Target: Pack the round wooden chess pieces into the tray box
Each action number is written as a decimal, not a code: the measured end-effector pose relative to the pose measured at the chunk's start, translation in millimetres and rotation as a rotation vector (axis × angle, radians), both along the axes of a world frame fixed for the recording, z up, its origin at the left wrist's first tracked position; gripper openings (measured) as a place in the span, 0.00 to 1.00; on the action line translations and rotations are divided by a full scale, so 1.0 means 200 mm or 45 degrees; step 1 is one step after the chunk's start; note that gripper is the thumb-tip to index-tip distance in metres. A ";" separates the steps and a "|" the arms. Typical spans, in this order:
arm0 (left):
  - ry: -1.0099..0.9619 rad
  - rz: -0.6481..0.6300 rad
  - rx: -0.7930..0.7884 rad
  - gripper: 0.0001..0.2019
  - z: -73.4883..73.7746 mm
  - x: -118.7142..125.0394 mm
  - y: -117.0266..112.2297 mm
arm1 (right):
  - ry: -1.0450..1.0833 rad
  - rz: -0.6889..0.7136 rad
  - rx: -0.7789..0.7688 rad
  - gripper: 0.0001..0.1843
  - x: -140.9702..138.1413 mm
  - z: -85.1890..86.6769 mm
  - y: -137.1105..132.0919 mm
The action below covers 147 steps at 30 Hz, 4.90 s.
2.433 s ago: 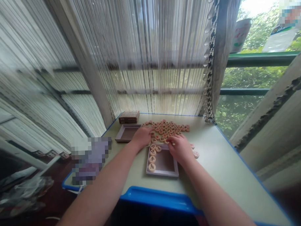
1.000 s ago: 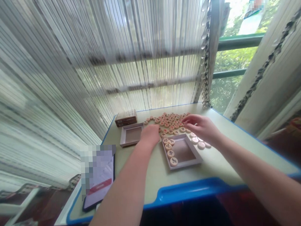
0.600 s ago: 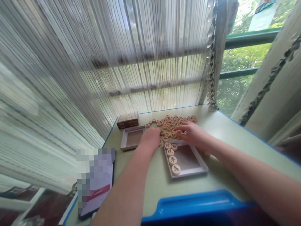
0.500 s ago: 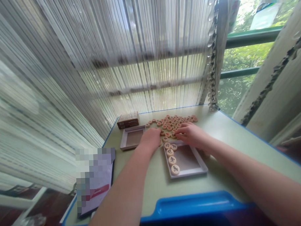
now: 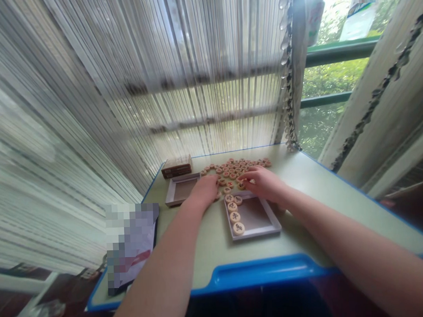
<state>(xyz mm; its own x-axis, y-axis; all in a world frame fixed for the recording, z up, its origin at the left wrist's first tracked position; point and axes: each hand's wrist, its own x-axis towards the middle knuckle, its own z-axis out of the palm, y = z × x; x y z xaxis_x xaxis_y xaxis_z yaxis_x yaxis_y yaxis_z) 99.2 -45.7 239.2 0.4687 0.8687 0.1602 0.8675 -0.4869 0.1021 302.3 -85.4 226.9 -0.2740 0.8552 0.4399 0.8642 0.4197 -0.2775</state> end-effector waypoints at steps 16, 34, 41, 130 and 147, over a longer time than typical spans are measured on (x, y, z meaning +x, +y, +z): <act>0.005 -0.027 -0.015 0.14 0.01 -0.01 0.00 | -0.102 0.081 -0.075 0.12 0.03 0.02 0.00; -0.103 -0.131 0.157 0.16 0.03 0.04 -0.04 | -0.228 -0.195 -0.106 0.11 0.09 0.01 0.04; -0.072 -0.114 0.158 0.16 0.04 0.04 -0.04 | -0.207 -0.174 -0.137 0.11 0.07 0.03 0.02; 0.006 -0.157 0.071 0.14 0.06 0.02 -0.06 | 0.072 -0.146 -0.322 0.11 0.13 0.05 0.03; 0.089 -0.041 0.060 0.13 0.08 0.02 -0.07 | 0.005 -0.273 -0.477 0.12 0.19 0.09 0.03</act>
<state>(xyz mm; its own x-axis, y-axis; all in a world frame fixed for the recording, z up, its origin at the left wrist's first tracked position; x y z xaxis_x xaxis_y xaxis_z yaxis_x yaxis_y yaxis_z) 102.6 -60.3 255.9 0.5076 0.8453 0.1665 0.8556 -0.5173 0.0178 340.5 -79.6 244.4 -0.0718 0.9934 0.0891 0.9195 0.1006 -0.3800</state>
